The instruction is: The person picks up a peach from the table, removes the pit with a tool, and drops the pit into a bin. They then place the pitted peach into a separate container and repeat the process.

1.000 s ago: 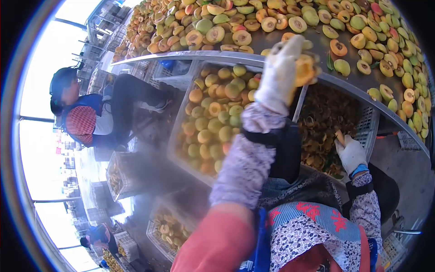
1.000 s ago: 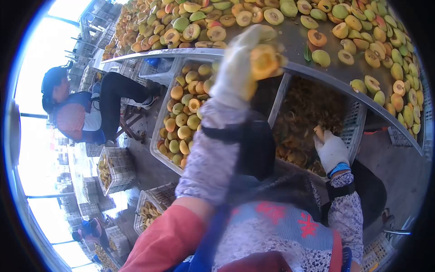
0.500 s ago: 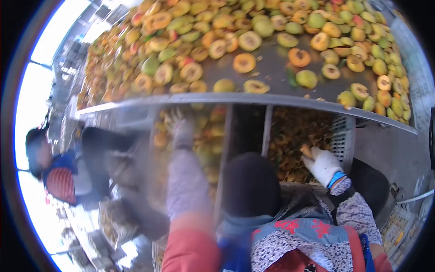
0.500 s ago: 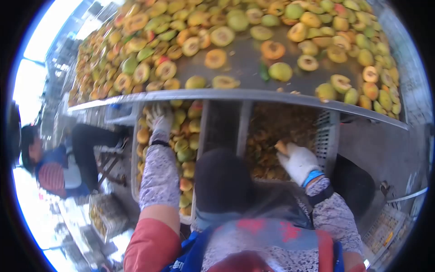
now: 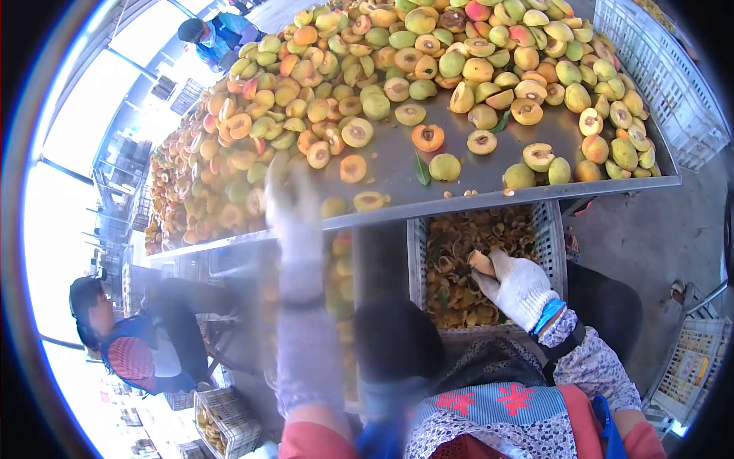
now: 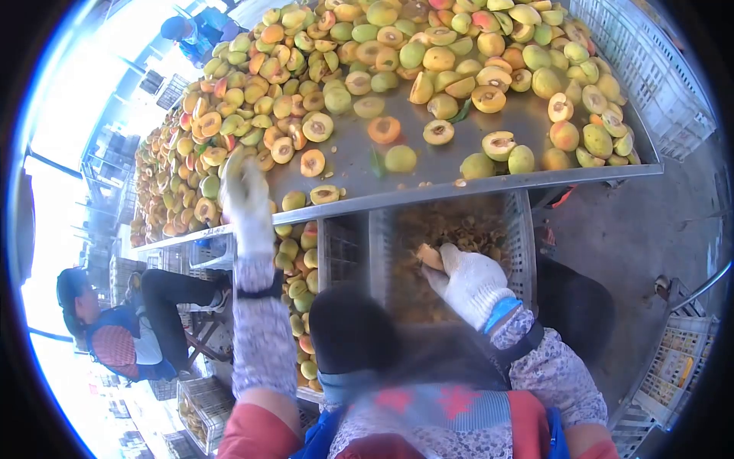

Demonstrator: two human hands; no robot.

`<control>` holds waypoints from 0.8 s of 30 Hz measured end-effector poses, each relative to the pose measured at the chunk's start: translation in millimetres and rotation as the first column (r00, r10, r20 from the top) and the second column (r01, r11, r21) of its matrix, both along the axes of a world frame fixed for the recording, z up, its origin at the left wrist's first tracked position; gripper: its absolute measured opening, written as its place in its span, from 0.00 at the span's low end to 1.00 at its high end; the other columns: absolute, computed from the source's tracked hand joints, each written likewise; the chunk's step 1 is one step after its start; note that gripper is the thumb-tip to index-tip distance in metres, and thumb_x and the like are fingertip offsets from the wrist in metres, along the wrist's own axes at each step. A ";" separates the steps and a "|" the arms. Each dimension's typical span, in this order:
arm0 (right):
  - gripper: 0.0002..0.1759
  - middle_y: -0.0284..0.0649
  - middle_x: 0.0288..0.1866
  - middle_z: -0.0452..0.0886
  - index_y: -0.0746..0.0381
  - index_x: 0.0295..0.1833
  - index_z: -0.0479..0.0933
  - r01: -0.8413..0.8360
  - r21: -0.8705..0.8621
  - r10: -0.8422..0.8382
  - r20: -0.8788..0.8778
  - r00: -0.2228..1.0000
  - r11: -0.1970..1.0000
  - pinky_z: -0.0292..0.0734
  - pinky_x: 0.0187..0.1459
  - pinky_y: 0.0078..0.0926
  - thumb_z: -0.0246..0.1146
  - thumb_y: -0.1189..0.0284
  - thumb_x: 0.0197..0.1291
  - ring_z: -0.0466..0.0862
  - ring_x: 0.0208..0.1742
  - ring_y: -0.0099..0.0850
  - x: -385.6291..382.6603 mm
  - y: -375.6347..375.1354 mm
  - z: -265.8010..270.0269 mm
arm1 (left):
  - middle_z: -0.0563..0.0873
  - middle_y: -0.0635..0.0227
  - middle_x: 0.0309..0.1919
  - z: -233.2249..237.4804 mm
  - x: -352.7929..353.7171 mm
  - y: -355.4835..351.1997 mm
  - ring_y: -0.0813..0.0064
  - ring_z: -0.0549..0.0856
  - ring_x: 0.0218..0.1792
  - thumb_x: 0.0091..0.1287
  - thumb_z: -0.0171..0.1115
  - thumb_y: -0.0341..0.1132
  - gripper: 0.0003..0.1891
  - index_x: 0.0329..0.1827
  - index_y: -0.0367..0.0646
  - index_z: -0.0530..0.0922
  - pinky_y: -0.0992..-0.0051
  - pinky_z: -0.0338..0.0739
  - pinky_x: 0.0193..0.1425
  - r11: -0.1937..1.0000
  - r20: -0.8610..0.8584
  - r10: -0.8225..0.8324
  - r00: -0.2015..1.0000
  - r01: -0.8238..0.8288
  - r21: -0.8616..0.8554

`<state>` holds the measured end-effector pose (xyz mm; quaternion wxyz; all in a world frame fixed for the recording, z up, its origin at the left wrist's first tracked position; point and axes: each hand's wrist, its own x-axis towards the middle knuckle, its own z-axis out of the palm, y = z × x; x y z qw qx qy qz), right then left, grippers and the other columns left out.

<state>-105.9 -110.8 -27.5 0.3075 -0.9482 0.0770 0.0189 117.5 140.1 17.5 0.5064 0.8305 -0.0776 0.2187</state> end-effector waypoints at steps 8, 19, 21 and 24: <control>0.16 0.51 0.27 0.83 0.60 0.41 0.75 0.024 0.052 -0.025 0.010 1.000 0.998 0.79 0.36 0.49 0.63 0.57 0.64 0.85 0.32 0.53 -4.0 -13.8 11.7 | 0.77 0.47 0.63 -27.7 124.9 -103.4 0.46 0.80 0.59 0.60 0.68 0.46 0.32 0.68 0.46 0.71 0.58 0.74 0.65 0.328 -0.330 -0.014 0.944 0.317 0.890; 0.15 0.52 0.29 0.82 0.61 0.43 0.75 0.060 0.278 -0.138 0.273 0.952 0.959 0.78 0.35 0.47 0.66 0.61 0.63 0.84 0.35 0.54 6.9 -0.6 11.3 | 0.85 0.60 0.46 20.2 7.0 -103.0 0.65 0.88 0.42 0.69 0.65 0.35 0.18 0.58 0.38 0.74 0.63 0.87 0.45 0.852 -0.533 -0.500 0.683 0.276 -0.446; 0.14 0.53 0.32 0.83 0.62 0.42 0.76 0.074 0.388 -0.216 0.339 0.916 0.919 0.78 0.37 0.48 0.65 0.62 0.64 0.83 0.37 0.55 12.2 2.9 21.5 | 0.85 0.59 0.47 15.8 -24.8 -113.6 0.62 0.88 0.43 0.72 0.63 0.40 0.18 0.57 0.38 0.73 0.61 0.87 0.48 0.525 -0.332 -0.703 0.629 0.144 -0.839; 0.14 0.55 0.34 0.82 0.63 0.42 0.76 0.091 0.473 -0.269 0.324 0.907 0.876 0.77 0.37 0.47 0.64 0.63 0.65 0.82 0.38 0.56 16.2 5.1 31.0 | 0.85 0.57 0.47 15.3 -73.4 -126.4 0.60 0.87 0.42 0.73 0.60 0.46 0.20 0.57 0.38 0.74 0.61 0.86 0.48 0.424 -0.288 -0.791 0.539 0.146 -0.894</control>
